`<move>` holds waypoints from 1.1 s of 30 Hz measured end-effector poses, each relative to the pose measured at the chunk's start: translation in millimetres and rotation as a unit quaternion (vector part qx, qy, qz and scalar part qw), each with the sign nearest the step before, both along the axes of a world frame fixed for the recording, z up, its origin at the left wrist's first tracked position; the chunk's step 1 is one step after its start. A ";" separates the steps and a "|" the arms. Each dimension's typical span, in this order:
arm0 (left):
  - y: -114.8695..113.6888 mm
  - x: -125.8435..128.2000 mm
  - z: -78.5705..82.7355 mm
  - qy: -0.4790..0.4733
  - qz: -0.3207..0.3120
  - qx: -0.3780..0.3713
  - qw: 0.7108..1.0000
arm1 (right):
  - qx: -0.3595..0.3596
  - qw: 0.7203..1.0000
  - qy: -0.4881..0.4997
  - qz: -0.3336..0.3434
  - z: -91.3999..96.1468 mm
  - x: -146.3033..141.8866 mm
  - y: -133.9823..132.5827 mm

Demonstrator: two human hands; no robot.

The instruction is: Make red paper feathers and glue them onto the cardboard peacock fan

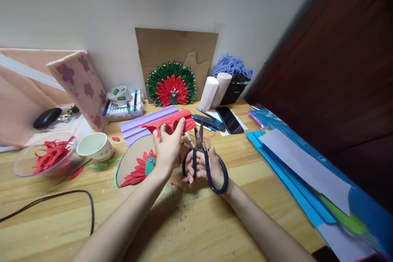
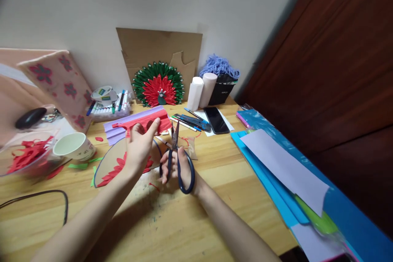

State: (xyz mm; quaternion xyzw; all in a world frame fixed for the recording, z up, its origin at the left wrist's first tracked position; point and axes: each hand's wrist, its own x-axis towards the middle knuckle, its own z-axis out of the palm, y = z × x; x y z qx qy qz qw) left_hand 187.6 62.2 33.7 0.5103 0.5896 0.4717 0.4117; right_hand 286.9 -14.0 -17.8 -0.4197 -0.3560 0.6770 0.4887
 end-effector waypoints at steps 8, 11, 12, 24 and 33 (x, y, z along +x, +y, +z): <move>-14.1 9.3 0.6 -0.035 0.039 -0.015 0.999 | 0.047 0.997 -0.052 -0.036 -11.4 -11.1 -7.9; -15.8 11.4 -3.3 -0.050 0.056 0.005 0.997 | 0.051 0.996 -0.060 -0.048 -11.9 -10.7 -7.5; -16.1 12.0 -4.5 -0.048 0.073 0.001 0.996 | 0.053 0.996 -0.058 -0.049 -12.4 -10.6 -7.5; -10.1 11.3 -11.0 -0.036 0.060 -0.042 0.997 | 0.044 0.996 -0.031 -0.070 -16.9 -13.6 -6.1; -4.0 7.4 -14.4 0.001 0.058 -0.016 0.998 | 0.009 0.997 0.069 -0.037 -30.1 -11.1 -1.8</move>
